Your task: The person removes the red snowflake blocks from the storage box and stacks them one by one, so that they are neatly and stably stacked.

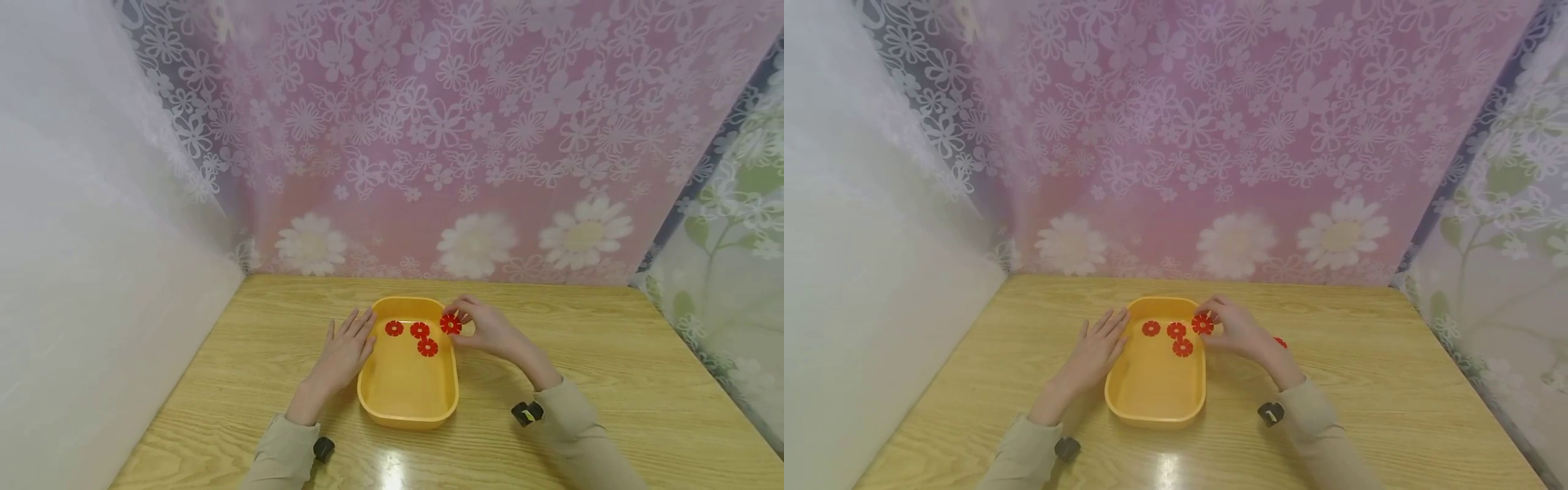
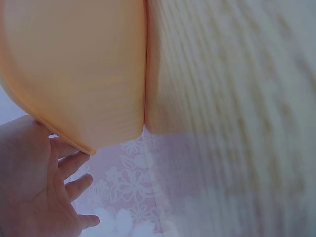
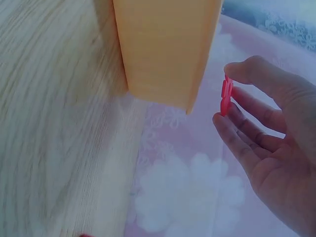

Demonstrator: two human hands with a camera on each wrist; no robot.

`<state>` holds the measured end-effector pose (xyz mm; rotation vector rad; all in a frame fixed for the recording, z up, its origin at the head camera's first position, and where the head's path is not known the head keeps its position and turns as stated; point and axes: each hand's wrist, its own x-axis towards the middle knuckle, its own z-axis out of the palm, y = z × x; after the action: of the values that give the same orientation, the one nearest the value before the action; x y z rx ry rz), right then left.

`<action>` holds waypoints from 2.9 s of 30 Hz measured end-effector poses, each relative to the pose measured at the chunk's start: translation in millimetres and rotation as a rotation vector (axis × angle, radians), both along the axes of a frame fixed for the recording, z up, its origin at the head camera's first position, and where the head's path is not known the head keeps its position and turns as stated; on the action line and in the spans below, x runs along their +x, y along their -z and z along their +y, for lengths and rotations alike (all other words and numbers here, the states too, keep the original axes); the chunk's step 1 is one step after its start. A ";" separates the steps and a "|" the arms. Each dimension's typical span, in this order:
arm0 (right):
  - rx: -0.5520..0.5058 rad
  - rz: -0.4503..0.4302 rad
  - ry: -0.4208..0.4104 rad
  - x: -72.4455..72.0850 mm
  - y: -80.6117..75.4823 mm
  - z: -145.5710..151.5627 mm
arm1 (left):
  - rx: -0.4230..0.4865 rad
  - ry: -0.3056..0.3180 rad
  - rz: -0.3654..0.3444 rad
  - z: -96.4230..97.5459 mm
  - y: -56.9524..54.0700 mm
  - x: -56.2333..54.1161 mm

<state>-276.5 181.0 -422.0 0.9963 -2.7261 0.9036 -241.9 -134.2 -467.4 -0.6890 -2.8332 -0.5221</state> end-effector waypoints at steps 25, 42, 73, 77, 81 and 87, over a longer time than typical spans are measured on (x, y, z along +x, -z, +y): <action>0.024 0.069 0.196 12.1 10.3 87.8 | 0.011 -0.008 -0.008 1.2 2.7 -1.1; 0.126 0.019 0.265 16.6 26.0 114.5 | 0.010 -0.001 0.016 -0.5 3.6 -2.0; 0.219 -0.030 0.261 12.9 42.4 114.3 | 0.020 -0.002 0.008 0.3 2.2 -2.2; 0.201 -0.045 0.261 15.0 40.8 114.4 | 0.007 -0.005 0.010 0.2 2.5 -1.9; 0.147 -0.046 0.271 18.9 34.6 116.7 | 0.007 0.000 0.004 0.4 1.1 -0.5; 0.079 0.065 0.296 19.7 24.6 119.1 | 0.007 -0.005 0.003 0.3 1.5 -0.5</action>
<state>-256.8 300.1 -446.6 0.5961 -2.7715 0.7050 -242.5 -133.9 -469.0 -0.6802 -2.8283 -0.5301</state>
